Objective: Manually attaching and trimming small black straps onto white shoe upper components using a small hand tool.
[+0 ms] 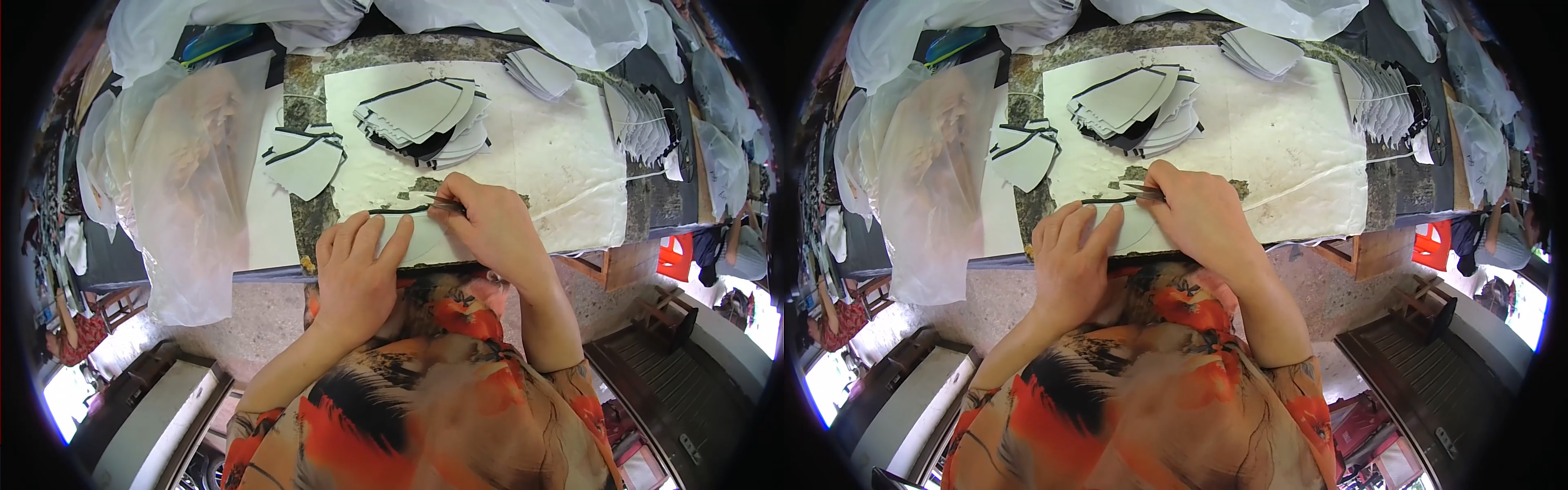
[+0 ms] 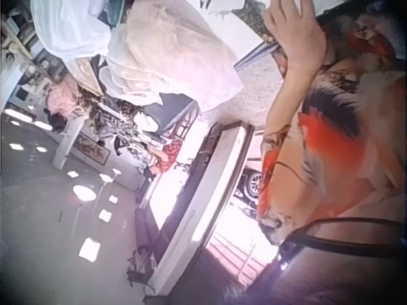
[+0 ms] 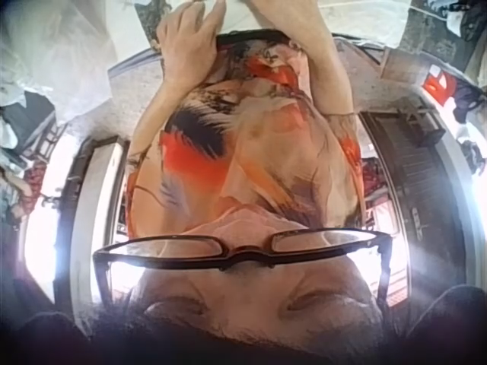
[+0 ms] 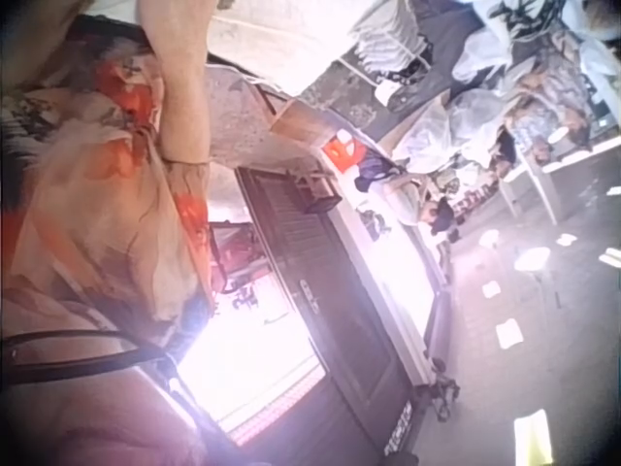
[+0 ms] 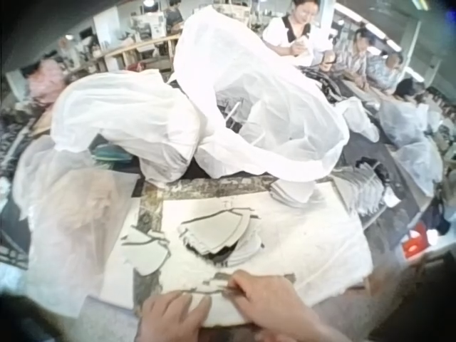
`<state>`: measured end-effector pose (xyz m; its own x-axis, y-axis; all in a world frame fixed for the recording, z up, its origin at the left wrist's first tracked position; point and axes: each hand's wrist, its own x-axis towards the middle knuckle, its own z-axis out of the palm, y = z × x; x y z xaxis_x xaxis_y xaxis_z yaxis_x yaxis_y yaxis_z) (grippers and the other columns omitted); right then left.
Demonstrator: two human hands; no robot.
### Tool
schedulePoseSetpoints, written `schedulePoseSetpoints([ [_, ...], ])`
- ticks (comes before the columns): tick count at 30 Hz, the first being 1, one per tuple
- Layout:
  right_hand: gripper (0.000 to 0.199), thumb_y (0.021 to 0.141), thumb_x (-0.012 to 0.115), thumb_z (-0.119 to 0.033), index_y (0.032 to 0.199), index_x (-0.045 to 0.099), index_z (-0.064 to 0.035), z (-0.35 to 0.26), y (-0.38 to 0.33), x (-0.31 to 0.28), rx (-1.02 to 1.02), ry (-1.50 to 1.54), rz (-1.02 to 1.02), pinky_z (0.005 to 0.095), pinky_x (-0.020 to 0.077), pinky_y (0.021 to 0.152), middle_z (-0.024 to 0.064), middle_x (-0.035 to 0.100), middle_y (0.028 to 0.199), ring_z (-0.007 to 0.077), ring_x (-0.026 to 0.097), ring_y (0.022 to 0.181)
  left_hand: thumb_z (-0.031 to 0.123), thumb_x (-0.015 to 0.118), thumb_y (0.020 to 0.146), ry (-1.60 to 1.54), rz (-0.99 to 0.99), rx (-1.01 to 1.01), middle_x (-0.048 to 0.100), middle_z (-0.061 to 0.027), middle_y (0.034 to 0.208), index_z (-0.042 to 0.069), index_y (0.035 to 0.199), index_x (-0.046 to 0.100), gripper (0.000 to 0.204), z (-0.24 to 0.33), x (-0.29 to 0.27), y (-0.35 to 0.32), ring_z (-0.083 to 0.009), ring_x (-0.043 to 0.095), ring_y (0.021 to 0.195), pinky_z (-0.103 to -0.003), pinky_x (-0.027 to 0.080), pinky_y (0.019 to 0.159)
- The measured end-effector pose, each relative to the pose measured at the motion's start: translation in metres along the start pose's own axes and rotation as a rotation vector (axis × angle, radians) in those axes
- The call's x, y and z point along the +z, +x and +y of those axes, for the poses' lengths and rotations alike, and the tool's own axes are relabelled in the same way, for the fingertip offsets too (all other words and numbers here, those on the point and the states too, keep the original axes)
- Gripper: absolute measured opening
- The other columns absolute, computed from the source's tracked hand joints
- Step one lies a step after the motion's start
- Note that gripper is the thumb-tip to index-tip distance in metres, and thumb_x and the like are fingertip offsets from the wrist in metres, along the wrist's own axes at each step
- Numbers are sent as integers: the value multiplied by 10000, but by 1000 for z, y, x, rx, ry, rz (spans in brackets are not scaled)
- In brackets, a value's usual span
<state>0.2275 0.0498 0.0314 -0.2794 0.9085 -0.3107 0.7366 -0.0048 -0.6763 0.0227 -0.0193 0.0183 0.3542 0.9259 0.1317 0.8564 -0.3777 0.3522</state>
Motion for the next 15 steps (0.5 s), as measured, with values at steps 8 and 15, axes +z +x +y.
schedulePoseSetpoints([
  [8, 206, 922, 677, -255, 1013, 635, -75, 4, 0, 0, -45, -36, 10, 504, 526, 736, 165, 716, 841, 401, 691, 828, 46, 630, 817, 12, -44, 2, 598, -102, 1172, 193, 1329, 674, 535, 4, -6, 5, -309, 541, 1201, -481, 375, 1035],
  [15, 196, 916, 674, -241, 1000, 626, -71, 3, 1, -1, -57, -54, 9, 504, 524, 728, 164, 711, 838, 403, 686, 818, 60, 654, 834, 21, -63, -9, 586, -99, 1141, 226, 1328, 684, 522, 5, -7, 6, -313, 542, 1185, -475, 380, 1024],
])
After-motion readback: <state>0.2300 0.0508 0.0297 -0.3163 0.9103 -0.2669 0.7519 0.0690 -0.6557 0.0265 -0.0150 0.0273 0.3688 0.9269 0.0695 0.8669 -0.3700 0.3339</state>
